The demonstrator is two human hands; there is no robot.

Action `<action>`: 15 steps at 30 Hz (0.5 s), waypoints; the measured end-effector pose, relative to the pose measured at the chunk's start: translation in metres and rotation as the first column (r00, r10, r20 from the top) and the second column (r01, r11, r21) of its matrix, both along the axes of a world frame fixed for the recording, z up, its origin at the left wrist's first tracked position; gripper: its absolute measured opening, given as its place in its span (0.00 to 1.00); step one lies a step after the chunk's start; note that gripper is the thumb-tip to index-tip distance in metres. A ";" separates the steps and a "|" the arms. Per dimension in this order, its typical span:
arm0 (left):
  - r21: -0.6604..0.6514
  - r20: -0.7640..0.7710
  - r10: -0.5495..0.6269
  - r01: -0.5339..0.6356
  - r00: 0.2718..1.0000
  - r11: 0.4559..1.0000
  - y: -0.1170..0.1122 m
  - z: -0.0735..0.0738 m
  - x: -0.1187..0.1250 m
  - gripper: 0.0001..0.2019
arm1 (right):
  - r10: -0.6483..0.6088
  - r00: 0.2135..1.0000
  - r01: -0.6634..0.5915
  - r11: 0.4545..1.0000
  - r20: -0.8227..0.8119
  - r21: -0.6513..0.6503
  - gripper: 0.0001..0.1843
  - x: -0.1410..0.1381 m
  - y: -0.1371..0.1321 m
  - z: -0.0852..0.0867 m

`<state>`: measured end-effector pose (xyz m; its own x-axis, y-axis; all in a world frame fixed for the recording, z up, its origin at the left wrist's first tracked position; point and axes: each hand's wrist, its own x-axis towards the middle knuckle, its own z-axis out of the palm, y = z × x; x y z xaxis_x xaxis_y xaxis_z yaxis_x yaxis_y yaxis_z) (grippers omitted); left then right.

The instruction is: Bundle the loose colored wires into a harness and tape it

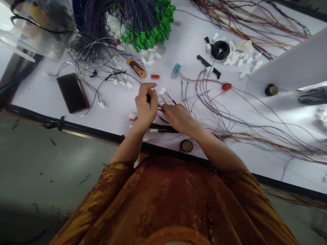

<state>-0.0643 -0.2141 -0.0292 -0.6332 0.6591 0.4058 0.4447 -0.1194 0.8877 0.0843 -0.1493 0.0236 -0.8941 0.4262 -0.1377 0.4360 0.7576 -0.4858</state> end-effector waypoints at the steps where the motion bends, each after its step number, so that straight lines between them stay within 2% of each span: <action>1: 0.022 -0.023 0.042 -0.041 0.999 0.999 0.000 -0.001 0.000 0.13 | 0.018 1.000 -0.018 0.999 0.011 0.031 0.15 0.006 0.000 -0.009; 4: 0.073 -0.081 0.114 -0.108 0.990 0.991 0.001 -0.001 0.002 0.10 | 0.027 1.000 -0.026 0.998 -0.012 0.064 0.17 0.029 0.005 -0.032; 6: 0.056 -0.097 0.104 -0.099 0.990 0.993 0.002 0.001 0.006 0.09 | -0.007 0.999 0.008 1.000 -0.032 0.017 0.20 0.044 0.009 -0.038; 8: 0.023 -0.100 0.096 -0.094 0.990 0.995 0.004 0.006 0.010 0.09 | -0.054 0.996 0.053 0.999 -0.070 -0.012 0.21 0.051 0.008 -0.034; 10: 0.005 -0.114 0.109 -0.109 0.988 0.994 0.007 0.013 0.014 0.09 | -0.089 0.986 0.091 0.996 -0.139 0.008 0.24 0.046 0.001 -0.022; 13: 0.007 -0.192 0.096 -0.097 0.977 0.995 0.009 0.027 0.018 0.07 | -0.109 0.973 0.121 0.992 -0.202 0.047 0.32 0.020 -0.015 -0.004; 15: 0.020 -0.258 0.068 -0.065 0.964 0.998 0.011 0.036 0.020 0.08 | -0.150 0.975 0.157 0.987 -0.164 0.030 0.27 0.002 -0.023 0.005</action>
<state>-0.0441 -0.2031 0.0065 -0.5478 0.6136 0.5687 0.6660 -0.0917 0.7403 0.0858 -0.1726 0.0284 -0.8267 0.5621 0.0239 0.4670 0.7093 -0.5279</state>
